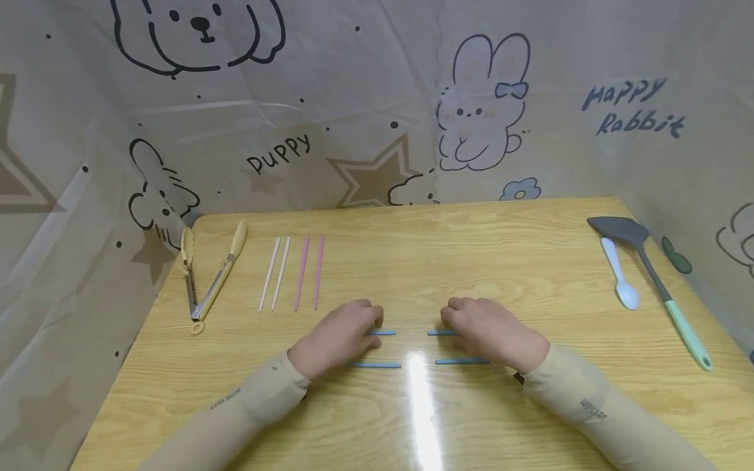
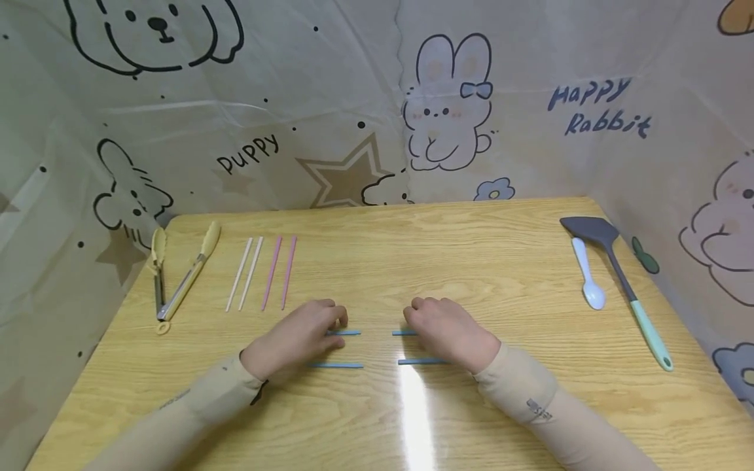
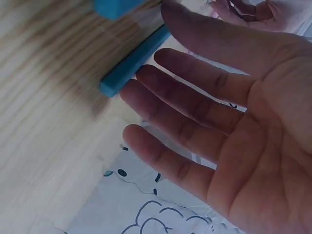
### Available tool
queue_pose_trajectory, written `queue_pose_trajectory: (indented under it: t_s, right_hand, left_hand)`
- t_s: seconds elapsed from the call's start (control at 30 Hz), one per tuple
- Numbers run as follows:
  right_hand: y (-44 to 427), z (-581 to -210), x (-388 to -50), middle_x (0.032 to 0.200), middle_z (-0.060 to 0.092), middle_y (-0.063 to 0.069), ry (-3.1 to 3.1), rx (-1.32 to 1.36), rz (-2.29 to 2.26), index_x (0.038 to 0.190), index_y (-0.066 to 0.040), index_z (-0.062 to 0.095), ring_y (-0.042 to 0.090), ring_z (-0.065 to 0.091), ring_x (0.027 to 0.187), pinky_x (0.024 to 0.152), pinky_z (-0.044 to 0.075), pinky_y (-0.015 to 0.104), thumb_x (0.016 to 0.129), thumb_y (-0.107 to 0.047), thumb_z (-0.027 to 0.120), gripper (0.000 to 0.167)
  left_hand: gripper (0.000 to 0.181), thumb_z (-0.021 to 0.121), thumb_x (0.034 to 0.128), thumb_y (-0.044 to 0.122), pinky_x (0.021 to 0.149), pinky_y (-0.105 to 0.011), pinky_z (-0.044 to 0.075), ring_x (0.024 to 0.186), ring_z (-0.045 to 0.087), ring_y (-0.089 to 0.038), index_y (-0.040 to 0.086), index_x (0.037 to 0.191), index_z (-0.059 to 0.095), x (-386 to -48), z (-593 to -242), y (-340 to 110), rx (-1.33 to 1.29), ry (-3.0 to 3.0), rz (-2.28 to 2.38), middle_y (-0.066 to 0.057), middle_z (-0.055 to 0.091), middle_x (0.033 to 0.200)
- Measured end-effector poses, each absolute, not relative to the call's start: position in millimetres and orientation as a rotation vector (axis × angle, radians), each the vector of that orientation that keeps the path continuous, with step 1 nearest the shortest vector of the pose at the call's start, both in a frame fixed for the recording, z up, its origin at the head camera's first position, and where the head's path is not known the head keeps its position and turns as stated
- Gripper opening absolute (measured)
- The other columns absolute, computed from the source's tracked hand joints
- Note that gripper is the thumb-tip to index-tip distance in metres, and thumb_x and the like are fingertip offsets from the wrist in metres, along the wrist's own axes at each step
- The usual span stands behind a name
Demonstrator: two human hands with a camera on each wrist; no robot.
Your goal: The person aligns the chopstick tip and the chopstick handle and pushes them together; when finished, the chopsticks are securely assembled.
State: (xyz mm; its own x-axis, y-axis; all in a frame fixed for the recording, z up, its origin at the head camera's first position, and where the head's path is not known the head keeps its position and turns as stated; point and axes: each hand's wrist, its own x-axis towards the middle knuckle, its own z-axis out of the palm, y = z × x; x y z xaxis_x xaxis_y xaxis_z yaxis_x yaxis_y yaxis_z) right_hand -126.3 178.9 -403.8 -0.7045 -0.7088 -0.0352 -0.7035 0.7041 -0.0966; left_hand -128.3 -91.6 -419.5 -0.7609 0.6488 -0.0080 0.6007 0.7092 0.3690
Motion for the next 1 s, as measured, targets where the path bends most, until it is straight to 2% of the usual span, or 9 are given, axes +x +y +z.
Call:
queue_pose_trajectory:
  t_s: [0.27, 0.43, 0.67, 0.8, 0.9, 1.0]
  right_hand:
    - [182, -409, -127, 0.070, 0.041, -0.004, 2.867, -1.189, -0.108, 0.071, -0.013, 0.050, 0.010, 0.041, 0.057, 0.047, 0.040, 0.026, 0.075, -0.006, 0.085, 0.035]
    - [183, -414, -125, 0.068, 0.040, -0.002, 2.913, -1.222, -0.083, 0.071, -0.011, 0.047, 0.012, 0.041, 0.057, 0.045, 0.037, 0.025, 0.081, 0.006, 0.074, 0.033]
    - [181, -415, -124, 0.067, 0.037, -0.001, 2.919, -1.213, -0.012, 0.077, -0.007, 0.043, 0.014, 0.039, 0.059, 0.045, 0.035, 0.024, 0.086, 0.010, 0.064, 0.029]
    - [181, -412, -124, 0.066, 0.035, -0.002, 2.903, -1.182, -0.070, 0.083, -0.007, 0.040, 0.013, 0.035, 0.058, 0.043, 0.033, 0.023, 0.090, 0.011, 0.058, 0.026]
    - [183, -409, -124, 0.064, 0.034, -0.003, 2.898, -1.180, -0.111, 0.089, -0.005, 0.040, 0.011, 0.031, 0.056, 0.042, 0.031, 0.022, 0.090, 0.013, 0.055, 0.024]
    - [184, -404, -126, 0.062, 0.030, -0.004, 2.909, -1.193, -0.151, 0.091, -0.006, 0.037, 0.009, 0.026, 0.053, 0.042, 0.025, 0.020, 0.089, 0.014, 0.052, 0.025]
  left_hand:
    - [0.012, 0.077, 0.0848, 0.003, 0.060, -0.020, 0.048, 0.071, 0.057, -0.012, 0.006, 0.082, 0.065, -123, -425, -89, 1.053, 2.812, 0.552, 0.000, 0.056, 0.078]
    - [0.011, 0.072, 0.0867, -0.001, 0.056, -0.019, 0.048, 0.070, 0.058, -0.014, 0.005, 0.082, 0.064, -120, -428, -91, 1.102, 2.860, 0.488, -0.001, 0.057, 0.078]
    - [0.018, 0.061, 0.0870, -0.008, 0.046, -0.022, 0.038, 0.060, 0.042, -0.013, 0.007, 0.079, 0.053, -119, -430, -95, 1.236, 2.986, 0.328, 0.000, 0.045, 0.070]
    - [0.026, 0.055, 0.0810, -0.015, 0.044, -0.022, 0.029, 0.056, 0.030, -0.012, 0.008, 0.076, 0.044, -122, -427, -96, 1.294, 3.033, 0.308, 0.002, 0.035, 0.063]
    - [0.027, 0.052, 0.0793, -0.017, 0.043, -0.023, 0.025, 0.054, 0.025, -0.011, 0.008, 0.078, 0.041, -125, -422, -98, 1.302, 3.056, 0.272, 0.003, 0.031, 0.060]
    - [0.026, 0.053, 0.0845, -0.015, 0.042, -0.022, 0.023, 0.053, 0.024, -0.010, 0.008, 0.083, 0.041, -128, -415, -100, 1.280, 3.054, 0.256, 0.003, 0.031, 0.059]
